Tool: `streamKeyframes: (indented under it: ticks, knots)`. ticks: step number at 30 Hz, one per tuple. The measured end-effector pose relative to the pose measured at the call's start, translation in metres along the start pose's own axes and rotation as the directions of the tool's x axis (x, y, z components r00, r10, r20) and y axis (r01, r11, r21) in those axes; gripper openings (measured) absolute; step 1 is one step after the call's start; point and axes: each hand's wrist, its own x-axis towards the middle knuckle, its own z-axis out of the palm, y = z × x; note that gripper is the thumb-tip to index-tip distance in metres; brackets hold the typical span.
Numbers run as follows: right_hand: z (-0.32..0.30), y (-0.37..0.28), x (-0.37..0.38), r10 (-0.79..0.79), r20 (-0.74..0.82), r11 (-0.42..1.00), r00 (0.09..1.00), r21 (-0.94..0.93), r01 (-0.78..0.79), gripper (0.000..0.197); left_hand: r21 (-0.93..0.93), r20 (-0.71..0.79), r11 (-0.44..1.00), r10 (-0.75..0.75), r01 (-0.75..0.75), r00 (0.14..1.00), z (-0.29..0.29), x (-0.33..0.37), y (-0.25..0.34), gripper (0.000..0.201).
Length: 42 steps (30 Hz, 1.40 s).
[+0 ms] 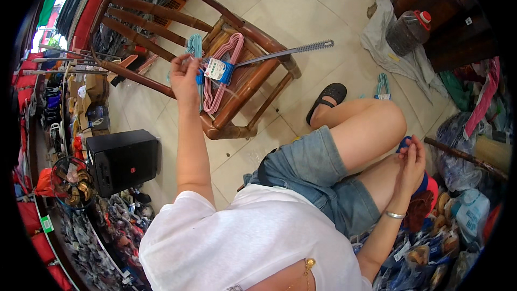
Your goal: The person bundles blue plastic hangers together, wraps a blue adhesive label around the hooks, and attaches a cardboard tag. They then place a brown fuzzy textile item over the hooks of the hanger bundles while sitting in a room filled with merchandise bags.
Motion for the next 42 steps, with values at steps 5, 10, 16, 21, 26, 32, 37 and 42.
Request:
streamKeyframes:
  ticks: [5, 10, 16, 21, 26, 32, 37, 42]
  knots:
    - [0.006, -0.004, -0.004, 0.009, 0.002, 1.000, 1.000, -0.008, -0.009, 0.029, -0.061, -0.021, 0.983, 0.171, -0.172, 0.985, 0.019, 0.035, 0.047, 0.021]
    - [-0.002, 0.003, -0.006, -0.021, 0.002, 1.000, 1.000, 0.004, 0.021, 0.030, -0.062, -0.035, 0.948, 0.309, -0.311, 0.950, 0.032, 0.093, 0.028, 0.017]
    - [-0.006, 0.000, -0.012, -0.054, -0.037, 0.998, 0.998, 0.013, 0.055, 0.028, 0.086, -0.103, 0.972, 0.225, -0.217, 0.969, 0.026, 0.148, -0.058, 0.020]
    - [-0.030, -0.014, -0.018, -0.116, -0.118, 0.992, 0.986, -0.067, 0.108, 0.029, 0.186, -0.095, 0.936, -0.284, 0.298, 0.954, -0.005, 0.161, -0.142, 0.041]
    - [-0.060, -0.026, -0.028, -0.167, -0.237, 0.986, 0.957, -0.056, 0.159, 0.026, 0.345, -0.006, 0.915, -0.220, 0.209, 0.975, 0.005, 0.124, -0.146, 0.051]
    - [-0.130, -0.016, -0.051, -0.203, -0.481, 0.979, 0.853, -0.079, 0.188, 0.013, 0.196, 0.250, 0.981, -0.059, 0.009, 0.966, 0.057, 0.041, -0.105, 0.044]
    - [-0.156, -0.025, -0.044, -0.175, -0.548, 0.983, 0.818, -0.052, 0.175, 0.025, 0.227, 0.337, 0.971, -0.003, -0.079, 0.941, 0.150, -0.055, -0.023, 0.042]
    - [-0.124, -0.024, 0.040, -0.062, -0.197, 0.973, 0.979, -0.232, 0.015, 0.027, 0.158, 0.574, 0.932, 0.181, -0.325, 0.799, 0.214, -0.094, -0.007, 0.041]
